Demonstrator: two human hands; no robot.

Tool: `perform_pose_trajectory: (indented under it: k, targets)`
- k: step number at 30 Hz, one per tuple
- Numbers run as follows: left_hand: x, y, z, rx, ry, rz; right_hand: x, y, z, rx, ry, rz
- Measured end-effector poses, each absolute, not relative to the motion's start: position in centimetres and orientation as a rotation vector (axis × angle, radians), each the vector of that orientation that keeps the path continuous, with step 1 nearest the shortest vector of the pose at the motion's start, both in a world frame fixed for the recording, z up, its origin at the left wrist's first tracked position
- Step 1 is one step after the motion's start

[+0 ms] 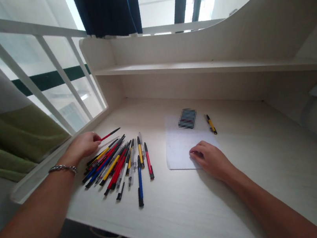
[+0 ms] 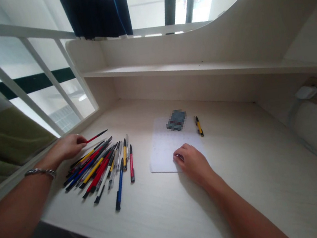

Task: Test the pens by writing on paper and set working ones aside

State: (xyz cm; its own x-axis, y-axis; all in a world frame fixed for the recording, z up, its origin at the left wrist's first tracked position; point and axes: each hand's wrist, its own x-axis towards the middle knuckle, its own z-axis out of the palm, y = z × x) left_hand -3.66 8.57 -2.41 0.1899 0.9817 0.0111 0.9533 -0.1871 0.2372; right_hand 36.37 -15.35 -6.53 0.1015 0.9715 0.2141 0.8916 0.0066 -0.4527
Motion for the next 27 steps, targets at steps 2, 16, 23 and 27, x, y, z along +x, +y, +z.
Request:
perform_pose_trajectory:
  k: [2,16,23,27]
  targets:
    - [-1.9,8.3,-1.5,2.387,1.896,0.206,36.3,-15.4,-6.5,-1.910,-1.805,0.225]
    - [19.4,-1.3,-2.1,2.717,1.034,0.353,39.2,-15.8,-5.6,-1.878,-1.572,-0.012]
    - [21.4,-1.8,-5.3,2.787,0.916,0.396,41.5,-15.7,-5.9,-1.930,-1.425,-0.061]
    - [21.1,-1.8,-6.3,2.763,0.893,0.419,41.7,-15.4,-6.5,-1.938,-1.430,-0.056]
